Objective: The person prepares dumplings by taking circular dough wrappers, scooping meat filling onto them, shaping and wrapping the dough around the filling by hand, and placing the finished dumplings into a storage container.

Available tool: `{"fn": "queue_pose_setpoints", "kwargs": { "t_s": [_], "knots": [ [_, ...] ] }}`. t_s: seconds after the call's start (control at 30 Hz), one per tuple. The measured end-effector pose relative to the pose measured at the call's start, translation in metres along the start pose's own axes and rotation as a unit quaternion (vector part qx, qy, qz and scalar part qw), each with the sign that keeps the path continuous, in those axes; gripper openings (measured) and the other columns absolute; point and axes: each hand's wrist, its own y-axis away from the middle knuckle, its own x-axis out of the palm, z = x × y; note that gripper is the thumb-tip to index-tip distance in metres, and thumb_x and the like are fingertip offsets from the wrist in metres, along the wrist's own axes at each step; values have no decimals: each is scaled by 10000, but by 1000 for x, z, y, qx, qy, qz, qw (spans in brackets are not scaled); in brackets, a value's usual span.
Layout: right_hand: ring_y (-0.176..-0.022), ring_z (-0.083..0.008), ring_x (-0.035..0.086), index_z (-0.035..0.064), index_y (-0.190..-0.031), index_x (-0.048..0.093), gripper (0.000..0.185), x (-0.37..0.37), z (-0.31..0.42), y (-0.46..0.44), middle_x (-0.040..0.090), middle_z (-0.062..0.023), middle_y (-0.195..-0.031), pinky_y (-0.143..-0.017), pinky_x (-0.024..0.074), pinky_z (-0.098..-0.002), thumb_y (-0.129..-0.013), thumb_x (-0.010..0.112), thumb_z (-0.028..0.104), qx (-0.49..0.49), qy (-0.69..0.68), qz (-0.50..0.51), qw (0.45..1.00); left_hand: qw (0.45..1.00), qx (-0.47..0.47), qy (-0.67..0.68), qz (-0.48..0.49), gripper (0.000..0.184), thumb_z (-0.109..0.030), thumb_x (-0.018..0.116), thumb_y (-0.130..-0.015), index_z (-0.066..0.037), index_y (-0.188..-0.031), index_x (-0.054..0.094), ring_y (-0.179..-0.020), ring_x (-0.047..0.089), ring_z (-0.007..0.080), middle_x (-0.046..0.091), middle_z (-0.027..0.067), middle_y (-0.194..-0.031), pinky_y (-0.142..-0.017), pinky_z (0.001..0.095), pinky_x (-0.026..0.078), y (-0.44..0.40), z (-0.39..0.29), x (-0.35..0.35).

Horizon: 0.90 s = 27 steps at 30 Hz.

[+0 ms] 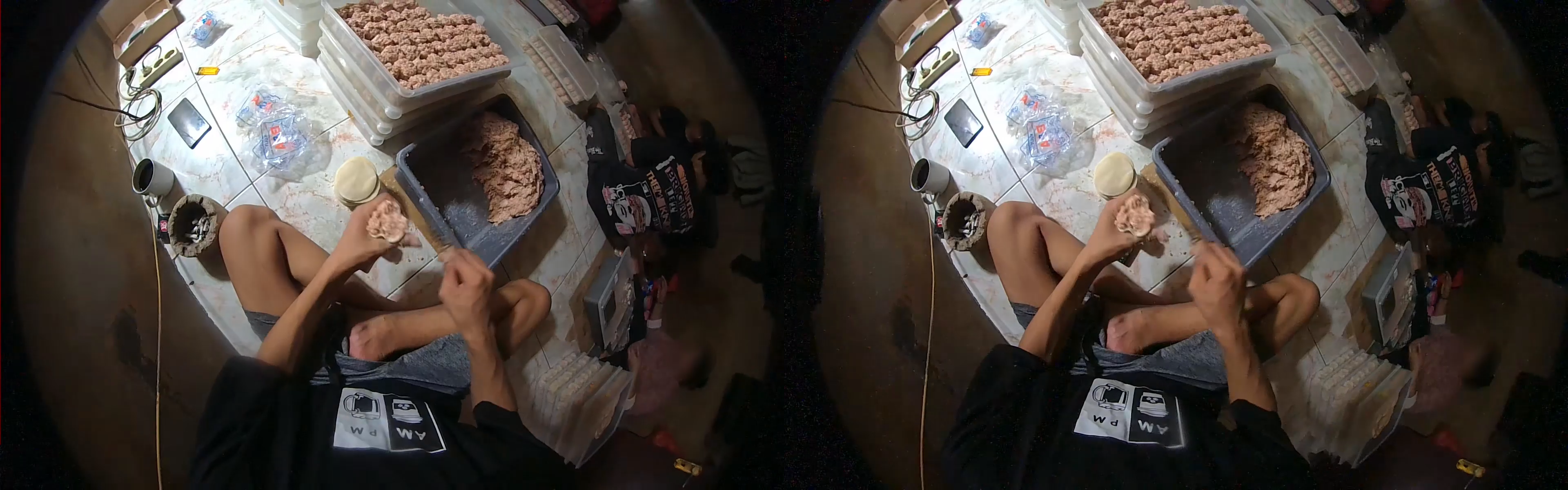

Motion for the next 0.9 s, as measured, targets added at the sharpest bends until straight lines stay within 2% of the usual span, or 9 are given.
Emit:
{"fn": "queue_pose_setpoints", "kwargs": {
  "t_s": [0.07, 0.1, 0.2, 0.37, 0.5, 0.6, 0.77, 0.87, 0.9],
  "knots": [
    [-812, -408, 698, -26, -901, 729, 97, 14, 21, 10, 707, -213, -876, -728, 561, -459, -874, 636, -25, 29, -10, 56, 998, 997, 37, -59, 30, 372, -48, 909, -829, -24, -1080, 636, -865, 590, 41, 653, -24, -943, -737, 253, 526, 6, -9, 16],
    [-807, -407, 700, -31, -926, 728, 102, 10, 23, 6, 712, -210, -878, -728, 562, -455, -887, 634, -25, 15, 17, 51, 998, 993, 27, -110, 24, 368, -37, 887, -857, -45, -1073, 589, -778, 619, 79, 583, -12, -922, -684, 273, 613, 4, -3, 12],
    [-836, -412, 709, -20, -966, 728, 98, -6, 13, -4, 737, -196, -931, -737, 564, -453, -918, 645, 0, 28, 67, 8, 997, 995, -75, 16, -67, 463, -82, 969, -767, -34, -1076, 628, -889, 603, 55, 615, -41, -928, -733, 236, 535, 6, -3, 6],
    [-829, -423, 724, -37, -934, 709, 97, -2, 21, 6, 736, -221, -907, -698, 552, -456, -956, 672, 50, 125, -120, 11, 985, 1000, 7, -4, -21, 406, -65, 953, -784, -54, -975, 595, -836, 572, 48, 583, -48, -867, -697, 239, 506, 7, -3, 8],
    [-814, -432, 708, -25, -924, 718, 92, 23, 27, 16, 722, -241, -919, -673, 544, -454, -950, 651, 33, 87, -51, 92, 991, 989, 86, -117, -26, 397, -76, 943, -807, -55, -965, 579, -741, 566, 50, 582, -32, -808, -628, 234, 487, 8, 14, 13],
    [-831, -429, 715, -21, -937, 724, 110, 7, 19, 0, 720, -242, -910, -681, 549, -449, -965, 634, 36, 83, 2, 42, 996, 996, -55, -24, -65, 399, -87, 934, -820, -48, -1007, 584, -650, 563, 61, 600, -20, -785, -561, 235, 488, 9, 12, 7],
    [-834, -332, 778, -10, -1058, 762, 148, -8, 8, 13, 761, -211, -931, -718, 575, -412, -984, 693, 97, 186, -141, 30, 972, 997, 25, 74, -7, 356, 17, 880, -830, -26, -992, 567, -879, 789, 209, 653, 13, -815, -562, 248, 539, 12, 12, -1],
    [-809, -369, 762, -22, -1009, 755, 129, 7, 29, 20, 745, -227, -906, -708, 567, -441, -966, 693, 83, 137, -137, 81, 978, 999, 17, 41, 21, 351, -5, 891, -829, -34, -954, 564, -866, 757, 143, 663, 17, -820, -629, 258, 564, 12, 4, 16],
    [-802, -411, 735, -33, -969, 743, 120, 14, 31, 20, 730, -247, -906, -695, 557, -464, -951, 683, 69, 120, -46, 107, 986, 976, 77, -206, 7, 353, -51, 913, -827, -33, -952, 583, -822, 693, 84, 664, 19, -818, -701, 265, 569, 11, 8, 13]
  ]
}}
